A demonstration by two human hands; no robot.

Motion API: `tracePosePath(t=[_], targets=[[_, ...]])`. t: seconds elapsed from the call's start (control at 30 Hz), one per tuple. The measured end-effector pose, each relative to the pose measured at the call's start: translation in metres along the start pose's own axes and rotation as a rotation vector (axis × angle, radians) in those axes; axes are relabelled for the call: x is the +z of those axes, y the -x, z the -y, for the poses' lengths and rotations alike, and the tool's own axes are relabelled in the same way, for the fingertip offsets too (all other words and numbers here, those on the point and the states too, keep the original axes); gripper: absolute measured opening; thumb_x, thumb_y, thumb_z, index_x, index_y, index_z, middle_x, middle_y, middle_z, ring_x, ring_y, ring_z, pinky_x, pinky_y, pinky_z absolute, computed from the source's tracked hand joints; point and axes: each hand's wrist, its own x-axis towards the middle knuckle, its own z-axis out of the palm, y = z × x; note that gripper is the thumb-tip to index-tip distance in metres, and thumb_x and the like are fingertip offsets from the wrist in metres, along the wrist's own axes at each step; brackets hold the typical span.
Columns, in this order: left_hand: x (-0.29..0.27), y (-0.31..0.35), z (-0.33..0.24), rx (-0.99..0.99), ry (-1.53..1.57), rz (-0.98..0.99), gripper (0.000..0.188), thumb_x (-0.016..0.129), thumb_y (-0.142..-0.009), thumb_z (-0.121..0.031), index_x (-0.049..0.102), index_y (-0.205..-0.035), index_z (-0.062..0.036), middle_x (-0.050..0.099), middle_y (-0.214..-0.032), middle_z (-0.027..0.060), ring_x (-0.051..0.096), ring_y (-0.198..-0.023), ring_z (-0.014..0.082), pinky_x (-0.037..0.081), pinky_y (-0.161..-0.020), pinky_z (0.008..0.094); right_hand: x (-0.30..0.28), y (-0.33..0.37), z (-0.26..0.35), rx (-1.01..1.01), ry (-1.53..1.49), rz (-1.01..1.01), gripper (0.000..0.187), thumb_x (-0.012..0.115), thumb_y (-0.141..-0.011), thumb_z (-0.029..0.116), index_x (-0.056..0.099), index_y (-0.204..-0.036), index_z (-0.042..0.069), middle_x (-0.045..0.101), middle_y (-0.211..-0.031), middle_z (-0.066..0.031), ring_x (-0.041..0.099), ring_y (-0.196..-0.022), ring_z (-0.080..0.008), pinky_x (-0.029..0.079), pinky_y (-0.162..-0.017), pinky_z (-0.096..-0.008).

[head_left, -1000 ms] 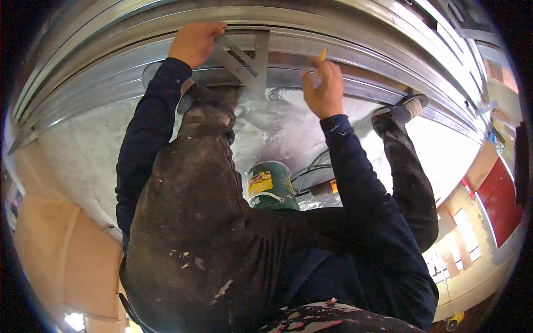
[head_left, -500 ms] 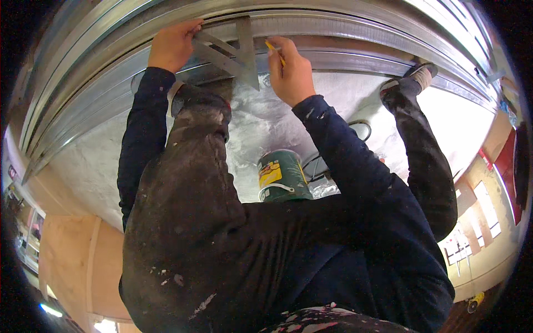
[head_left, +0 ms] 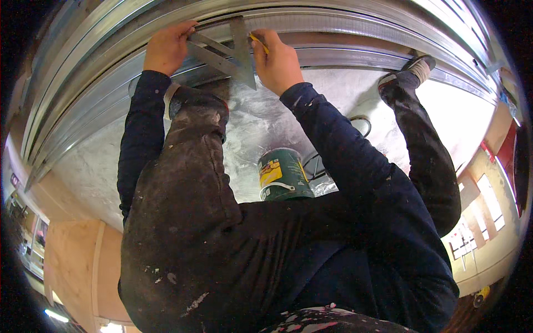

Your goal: Marking measurements on metal construction beams using a square and a pencil.

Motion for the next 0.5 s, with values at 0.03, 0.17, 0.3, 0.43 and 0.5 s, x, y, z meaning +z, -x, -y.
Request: tracePosePath(t=[0.03, 0.17, 0.3, 0.43, 0.5], targets=[[0.001, 0.0, 0.0, 0.0, 0.0, 0.0, 0.021, 0.057, -0.089, -0.02, 0.069, -0.106, -0.0165, 0.067, -0.095, 0.0153, 0.063, -0.087, 0.0374, 0.05, -0.075, 0.0441, 0.001, 0.0, 0.0, 0.0, 0.0, 0.0, 0.019, 0.056, -0.092, 0.014, 0.055, -0.108, 0.005, 0.068, -0.093, -0.0186, 0.065, -0.082, -0.0398, 0.053, -0.071, -0.0416], [0.001, 0.002, 0.001, -0.001, 0.017, -0.012, 0.021, 0.057, -0.089, -0.019, 0.069, -0.106, -0.0165, 0.068, -0.094, 0.0152, 0.063, -0.087, 0.0372, 0.05, -0.075, 0.0437, 0.006, -0.001, 0.0, 0.007, 0.014, -0.004, 0.018, 0.055, -0.093, 0.017, 0.056, -0.107, 0.006, 0.067, -0.089, -0.0196, 0.064, -0.081, -0.0412, 0.052, -0.07, -0.0447], [0.004, -0.002, -0.003, 0.04, 0.013, -0.038, 0.024, 0.058, -0.086, -0.012, 0.069, -0.107, -0.0159, 0.069, -0.094, 0.0132, 0.064, -0.088, 0.0351, 0.051, -0.077, 0.0421, 0.006, -0.023, 0.0, -0.036, 0.131, -0.057, 0.016, 0.053, -0.093, 0.017, 0.057, -0.105, 0.007, 0.065, -0.083, -0.0216, 0.062, -0.077, -0.0432, 0.05, -0.068, -0.0481], [0.005, 0.003, 0.004, -0.027, 0.072, -0.031, 0.028, 0.056, -0.083, -0.008, 0.069, -0.107, -0.0154, 0.07, -0.094, 0.0105, 0.065, -0.089, 0.0325, 0.052, -0.079, 0.0403, 0.009, -0.025, 0.006, -0.027, 0.098, -0.072, 0.015, 0.053, -0.091, 0.015, 0.057, -0.104, 0.008, 0.064, -0.08, -0.0218, 0.061, -0.075, -0.0435, 0.05, -0.066, -0.0484], [0.007, 0.004, 0.004, -0.014, 0.019, -0.031, 0.03, 0.056, -0.083, -0.007, 0.069, -0.108, -0.0157, 0.07, -0.094, 0.0081, 0.066, -0.089, 0.0306, 0.053, -0.079, 0.0392, 0.006, -0.002, -0.001, 0.016, 0.022, 0.026, 0.015, 0.053, -0.09, 0.013, 0.057, -0.104, 0.008, 0.064, -0.079, -0.0212, 0.062, -0.075, -0.043, 0.05, -0.065, -0.0477]])
